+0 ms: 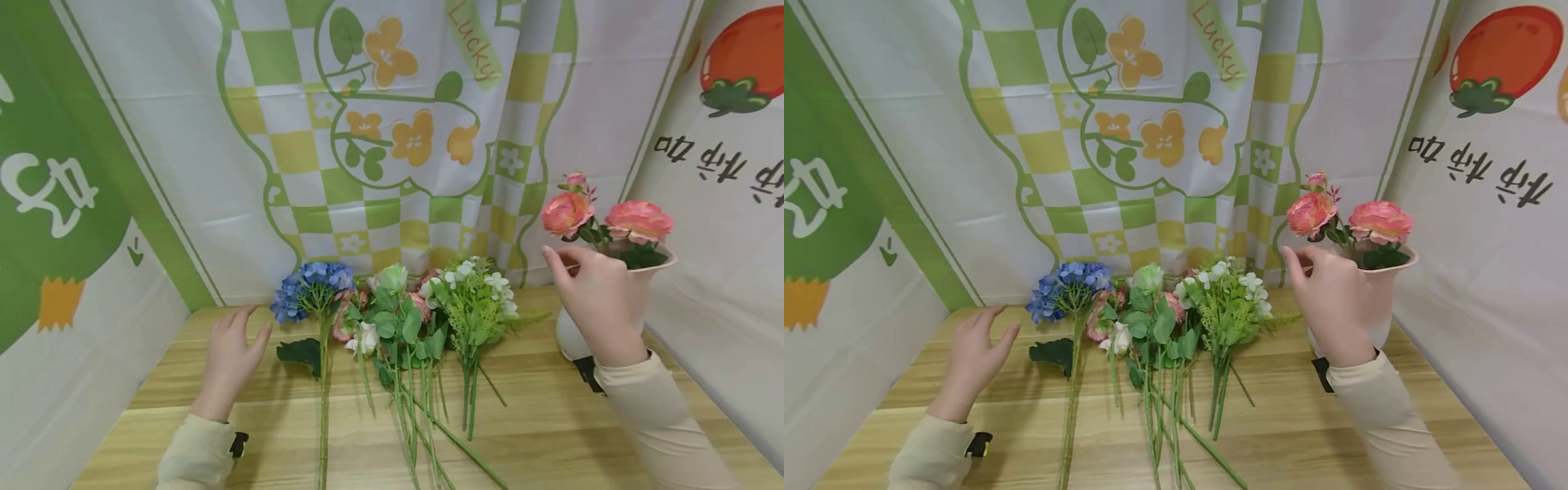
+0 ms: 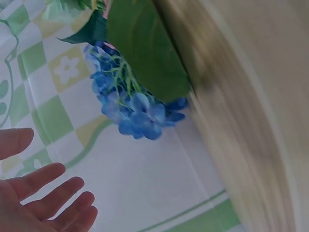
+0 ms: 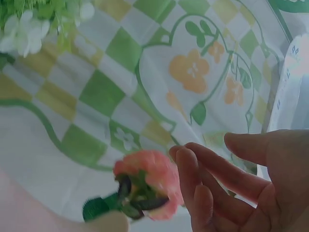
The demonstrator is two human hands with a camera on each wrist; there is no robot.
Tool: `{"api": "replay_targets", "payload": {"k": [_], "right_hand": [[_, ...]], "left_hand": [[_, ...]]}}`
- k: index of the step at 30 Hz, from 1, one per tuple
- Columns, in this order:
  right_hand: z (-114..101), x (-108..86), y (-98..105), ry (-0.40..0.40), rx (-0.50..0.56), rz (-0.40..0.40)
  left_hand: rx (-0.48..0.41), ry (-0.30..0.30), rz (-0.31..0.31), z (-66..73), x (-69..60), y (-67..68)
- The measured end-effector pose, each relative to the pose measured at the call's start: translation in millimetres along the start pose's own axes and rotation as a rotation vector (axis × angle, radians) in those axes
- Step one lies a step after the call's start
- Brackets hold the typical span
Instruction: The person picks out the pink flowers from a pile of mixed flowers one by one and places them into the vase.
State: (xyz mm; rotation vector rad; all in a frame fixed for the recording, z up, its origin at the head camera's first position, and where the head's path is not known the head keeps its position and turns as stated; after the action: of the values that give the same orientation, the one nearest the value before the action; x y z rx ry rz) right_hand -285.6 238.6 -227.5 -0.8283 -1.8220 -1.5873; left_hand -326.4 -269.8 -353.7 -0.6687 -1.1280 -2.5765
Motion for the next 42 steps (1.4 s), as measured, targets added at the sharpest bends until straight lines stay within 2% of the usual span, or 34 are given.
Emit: {"api": "replay_targets", "payload": {"k": [6, 15, 20, 27, 34, 38, 42], "right_hand": [[-13.8, -8.5, -31.9, -0.017, 0.155, -0.056], [-32.5, -22.0, -65.0, -0.065, 0.191, -0.139], [-38.8, -25.3, -74.8, -0.097, 0.180, -0.191], [-38.3, -26.3, -82.5, -0.117, 0.176, -0.237], [-37.7, -27.1, -90.7, -0.107, 0.166, -0.299], [-40.3, -28.3, -96.8, -0.102, 0.166, -0.337], [-42.5, -28.6, -100.8, -0.095, 0.159, -0.356]], "left_hand": [[-0.037, -0.002, 0.041, 16.5, 9.9, -9.5], [-0.105, -0.089, 0.174, 39.3, 22.5, -12.2], [-0.121, -0.106, 0.214, 46.2, 25.6, -11.8], [-0.131, -0.137, 0.223, 58.5, 29.6, -20.7], [-0.142, -0.142, 0.215, 63.4, 42.3, -31.9], [-0.108, -0.130, 0.176, 66.7, 50.5, -39.3], [-0.084, -0.105, 0.105, 68.3, 59.8, -53.6]]}}
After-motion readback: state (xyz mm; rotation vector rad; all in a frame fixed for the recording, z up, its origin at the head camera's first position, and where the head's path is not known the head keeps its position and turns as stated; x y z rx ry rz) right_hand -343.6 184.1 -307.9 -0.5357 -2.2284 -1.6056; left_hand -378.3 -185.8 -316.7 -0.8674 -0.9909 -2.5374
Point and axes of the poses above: each hand's wrist, its own x-axis towards the middle knuckle, its own y-axis out of the back of the hand, z = x × y, the point moved 8 cm from there along x, towards the middle knuckle, and after that the axes turned 13 degrees about -x, right-handed, at the moved point
